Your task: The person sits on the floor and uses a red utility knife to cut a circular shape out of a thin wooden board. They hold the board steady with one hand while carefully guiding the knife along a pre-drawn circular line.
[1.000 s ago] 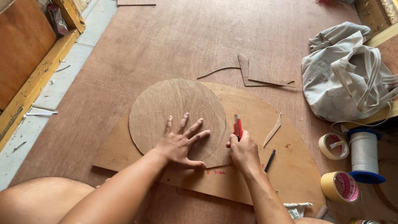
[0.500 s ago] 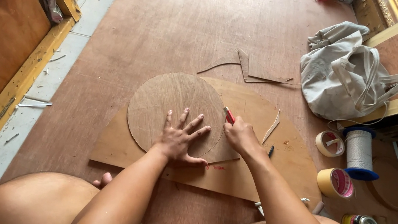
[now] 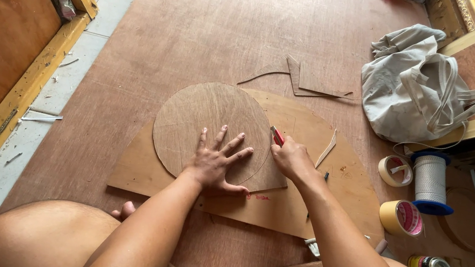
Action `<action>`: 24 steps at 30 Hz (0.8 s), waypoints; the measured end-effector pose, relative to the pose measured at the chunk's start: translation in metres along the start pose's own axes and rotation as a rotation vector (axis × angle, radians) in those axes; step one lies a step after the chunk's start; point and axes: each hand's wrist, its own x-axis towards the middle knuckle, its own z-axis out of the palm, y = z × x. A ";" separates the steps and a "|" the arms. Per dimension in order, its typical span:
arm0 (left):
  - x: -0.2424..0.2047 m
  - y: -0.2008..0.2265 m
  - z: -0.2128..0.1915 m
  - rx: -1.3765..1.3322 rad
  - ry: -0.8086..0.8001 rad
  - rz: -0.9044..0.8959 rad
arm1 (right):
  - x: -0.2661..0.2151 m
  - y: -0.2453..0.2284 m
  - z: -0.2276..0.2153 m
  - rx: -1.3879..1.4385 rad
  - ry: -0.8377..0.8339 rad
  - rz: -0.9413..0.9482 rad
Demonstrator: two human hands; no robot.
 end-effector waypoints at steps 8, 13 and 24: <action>-0.003 0.002 -0.010 -0.010 -0.031 -0.028 | -0.019 -0.017 -0.011 -0.119 -0.056 0.021; -0.005 0.003 -0.015 -0.018 -0.046 -0.043 | -0.002 -0.005 0.008 -0.132 -0.053 0.037; -0.003 0.008 -0.008 -0.028 -0.015 -0.055 | -0.029 -0.019 0.001 -0.024 -0.060 0.063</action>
